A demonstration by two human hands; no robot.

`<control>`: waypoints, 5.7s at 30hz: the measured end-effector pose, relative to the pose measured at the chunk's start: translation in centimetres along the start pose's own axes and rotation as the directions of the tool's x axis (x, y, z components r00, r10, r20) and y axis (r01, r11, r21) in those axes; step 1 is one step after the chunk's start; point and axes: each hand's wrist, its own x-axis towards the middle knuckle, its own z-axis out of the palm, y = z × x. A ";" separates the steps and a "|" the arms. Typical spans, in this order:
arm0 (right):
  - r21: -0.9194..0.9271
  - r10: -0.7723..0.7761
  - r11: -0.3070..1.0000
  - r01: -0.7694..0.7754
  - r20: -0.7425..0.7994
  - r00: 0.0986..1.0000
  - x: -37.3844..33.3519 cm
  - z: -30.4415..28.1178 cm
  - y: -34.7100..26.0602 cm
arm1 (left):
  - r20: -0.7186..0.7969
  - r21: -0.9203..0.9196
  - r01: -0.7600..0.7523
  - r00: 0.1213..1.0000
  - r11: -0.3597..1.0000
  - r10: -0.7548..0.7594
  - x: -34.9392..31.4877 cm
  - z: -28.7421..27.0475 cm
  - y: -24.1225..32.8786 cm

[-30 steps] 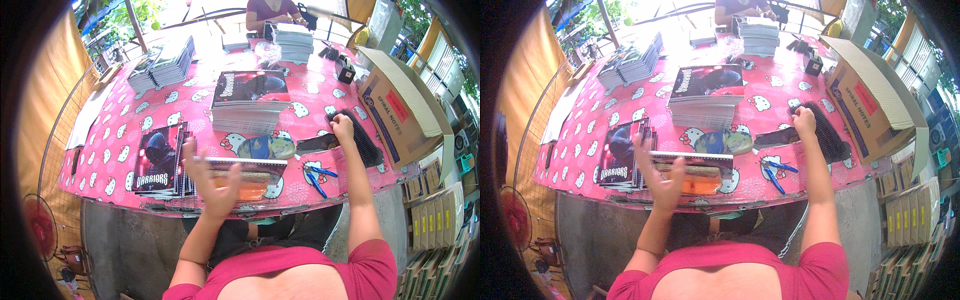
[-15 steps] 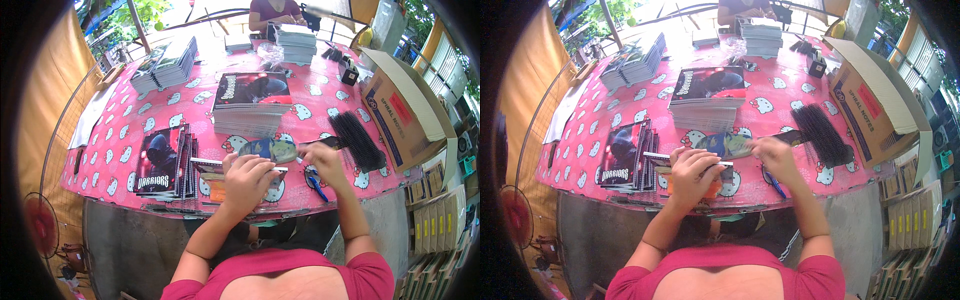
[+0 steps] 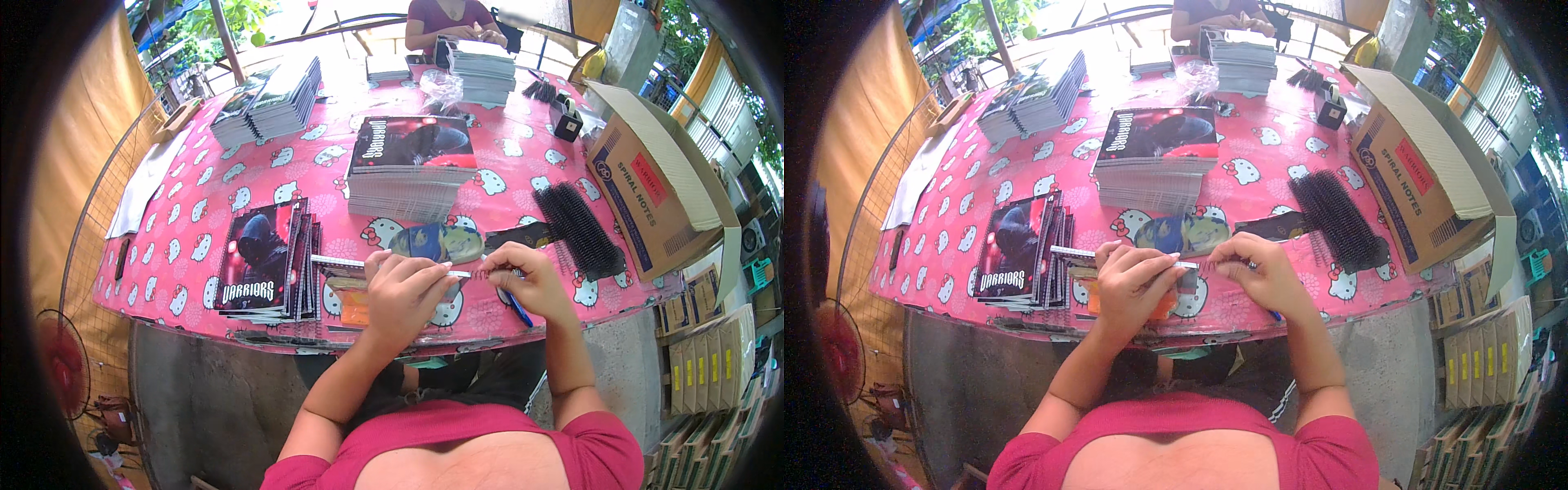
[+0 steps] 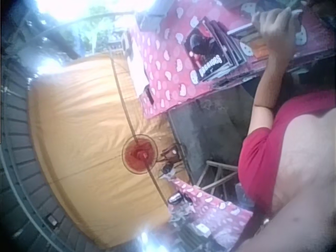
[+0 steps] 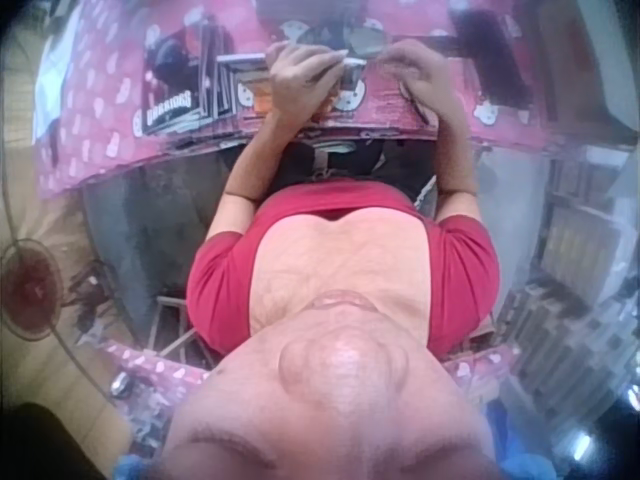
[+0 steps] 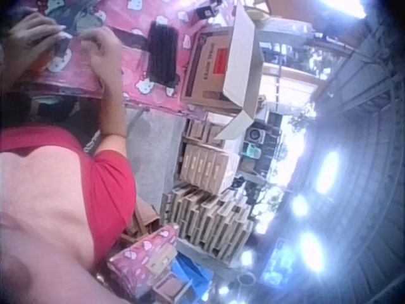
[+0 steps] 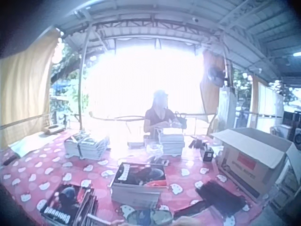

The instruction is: The person assembles spiral notebooks by inserting a plastic spiral coil through the punched holes of the paper stacks and covers, then uses shears to trim the excess coil at the ends.

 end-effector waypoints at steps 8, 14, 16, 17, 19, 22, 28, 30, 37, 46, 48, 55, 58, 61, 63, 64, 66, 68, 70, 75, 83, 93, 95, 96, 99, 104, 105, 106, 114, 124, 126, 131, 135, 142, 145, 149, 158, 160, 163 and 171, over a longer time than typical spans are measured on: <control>-0.418 -0.321 0.871 0.259 -0.084 0.943 0.1 2.4 -1.2 | 0.025 0.026 0.078 0.997 0.997 -0.079 0.1 -0.5 0.2; -0.465 -0.359 0.841 0.277 -0.095 0.929 0.2 3.4 -1.8 | 0.037 0.048 0.015 0.999 0.999 -0.017 -0.4 -0.4 -0.5; -0.505 -0.409 0.803 0.317 -0.079 0.909 0.5 3.6 -2.2 | 0.026 0.107 -0.021 0.999 0.994 0.019 -0.5 -0.5 -0.5; -0.520 -0.370 0.805 0.286 -0.063 0.927 0.3 3.6 -2.5 | 0.025 0.114 -0.025 0.999 0.993 0.022 -0.6 -0.5 -0.5; -0.550 -0.290 0.804 0.226 -0.031 0.956 0.0 3.8 -2.8 | 0.023 0.131 -0.029 0.999 0.991 0.026 -0.9 -0.4 -0.5; -0.450 -0.185 0.861 0.238 0.160 0.970 1.1 2.2 -2.5 | 0.040 0.086 0.011 0.999 0.996 -0.014 -1.3 -0.7 -0.5; -0.693 -0.150 0.613 0.380 0.370 0.917 8.0 1.2 7.2 | 0.022 0.076 -0.014 1.000 0.997 0.013 -1.5 -0.4 -0.3; -0.742 -0.095 0.548 0.386 0.404 0.910 7.8 2.6 8.9 | 0.011 0.064 0.004 1.000 0.998 -0.005 -1.3 -0.7 -0.2; 0.188 -0.113 0.976 0.110 0.003 0.994 5.2 0.9 7.6 | -0.059 -0.015 0.000 0.998 1.000 -0.001 -0.9 -0.5 -0.6; 0.615 -0.204 0.789 0.022 0.228 0.952 4.9 -1.3 5.3 | -0.017 -0.057 0.066 0.998 0.996 -0.068 -1.1 -0.6 -0.8; 0.354 -0.062 0.935 -0.020 0.219 0.974 5.2 -1.2 5.5 | 0.032 -0.068 0.143 0.989 0.987 -0.141 -0.9 -1.1 -0.9; 0.221 -0.074 0.974 0.049 0.105 0.992 6.5 0.9 6.7 | 0.017 0.217 0.275 0.958 0.937 -0.285 -0.7 -4.2 -2.1; 0.160 0.106 0.979 -0.129 0.146 0.984 7.9 1.7 5.9 | -0.011 0.144 0.273 0.962 0.951 -0.274 -1.0 -4.1 -3.2; 0.226 -0.020 0.973 -0.044 0.275 0.961 7.9 2.0 5.0 | 0.011 0.148 0.297 0.953 0.943 -0.302 -1.0 -4.5 -3.2; -0.212 -0.053 0.972 0.103 0.229 0.972 8.9 2.4 4.1 | -0.059 0.166 0.262 0.965 0.951 -0.255 -0.9 -4.6 -3.4; -0.473 -0.010 0.878 0.070 0.128 0.992 9.2 2.9 3.8 | -0.093 0.178 0.245 0.968 0.953 -0.232 -1.0 -4.6 -3.5; 0.329 -0.046 0.944 -0.012 0.168 0.985 7.9 3.6 1.7 | -0.144 0.163 0.268 0.959 0.950 -0.246 -1.3 -5.1 -3.8; 0.409 -0.110 0.912 0.023 0.191 0.975 7.9 3.8 1.2 | -0.163 0.126 0.288 0.950 0.949 -0.267 -1.3 -5.1 -3.9; -0.193 -0.185 0.952 0.236 0.248 0.951 9.4 4.2 2.8 | -0.139 0.091 0.309 0.945 0.947 -0.295 -1.4 -5.1 -4.0; 0.529 -0.089 0.846 -0.060 0.251 0.964 9.2 5.3 1.6 | -0.189 -0.079 0.413 0.887 0.907 -0.421 -2.4 -5.8 -5.0; 0.153 -0.202 0.974 0.166 0.256 0.945 11.3 6.2 1.8 | -0.075 -0.610 0.455 0.782 0.649 -0.618 -3.4 -5.3 -6.5; 0.059 -0.059 0.997 0.043 0.310 0.949 13.3 8.3 -0.2 | -0.154 -0.702 0.400 0.722 0.589 -0.674 -5.4 -5.4 -8.6; 0.406 -0.006 0.900 -0.160 0.377 0.926 12.1 8.3 -1.3 | -0.140 -0.664 0.447 0.713 0.600 -0.686 -6.0 -5.7 -8.6; 0.272 -0.033 0.960 -0.067 0.351 0.936 12.6 8.7 -0.9 | -0.130 -0.690 0.434 0.713 0.580 -0.689 -5.8 -5.7 -8.5; -0.277 -0.032 0.955 0.104 0.253 0.967 13.5 9.4 0.7 | -0.091 -0.733 0.432 0.703 0.525 -0.705 -5.5 -6.0 -8.6; -0.717 -0.125 0.677 0.165 0.109 0.986 8.7 6.9 8.9 | 0.053 -0.868 0.385 0.699 0.313 -0.713 -3.2 -6.4 -7.3; -0.694 -0.203 0.681 0.234 0.127 0.971 7.4 7.1 9.6 | 0.098 -0.879 0.394 0.702 0.270 -0.705 -2.4 -6.8 -7.0; -0.705 -0.224 0.682 0.195 0.052 0.973 5.8 6.9 10.0 | 0.033 -0.821 0.388 0.765 0.419 -0.644 -1.9 -7.1 -7.0; -0.787 0.214 0.550 -0.278 -0.189 0.958 -7.7 1.3 9.5 | -0.617 -0.166 -0.172 0.786 0.971 0.033 0.1 -13.5 1.8; -0.190 -0.087 0.979 0.080 -0.025 0.996 -5.5 6.7 -2.1 | -0.154 -0.276 0.210 0.954 0.938 -0.259 -5.1 -3.9 0.3; -0.253 -0.154 0.956 0.148 -0.005 0.988 -4.9 7.3 -3.2 | -0.172 -0.283 0.161 0.961 0.946 -0.215 -5.3 -3.9 -0.1; -0.226 -0.150 0.963 0.149 0.013 0.989 -4.9 7.3 -3.8 | -0.190 -0.269 0.139 0.962 0.953 -0.194 -5.1 -3.9 0.1; -0.288 -0.174 0.942 0.173 0.023 0.984 -5.0 7.1 -4.3 | -0.189 -0.291 0.166 0.955 0.942 -0.227 -5.3 -3.9 0.2; 0.585 0.255 0.534 -0.610 0.577 0.776 -4.1 5.7 -0.8 | -0.253 -0.213 -0.034 0.967 0.976 -0.022 -5.1 -4.0 -0.7; 0.709 0.185 0.317 -0.630 0.605 0.774 -4.0 7.0 -1.1 | -0.301 -0.157 -0.100 0.952 0.983 0.049 -4.9 -4.2 -1.3; 0.286 0.243 0.926 -0.244 0.040 0.969 -4.8 6.8 0.2 | -0.396 0.164 0.083 0.918 0.983 -0.011 -2.9 -7.0 -3.2; -0.588 -0.104 0.807 -0.053 -0.229 0.968 -1.6 0.7 9.3 | -0.726 0.666 0.073 0.295 0.742 0.622 0.1 -26.7 -6.6; -0.451 -0.053 0.886 -0.108 -0.329 0.943 3.5 -1.3 9.5 | -0.623 0.530 -0.119 0.617 0.840 0.481 4.0 -25.1 -8.8; -0.113 0.122 0.976 -0.188 -0.433 0.893 11.8 -2.3 8.0 | -0.146 0.389 -0.020 0.986 0.921 0.083 7.9 -22.4 -12.6; 0.062 0.445 0.895 -0.443 -0.206 0.871 19.0 -2.4 9.1 | 0.422 0.750 0.251 0.531 0.612 -0.735 -1.7 -16.7 -18.1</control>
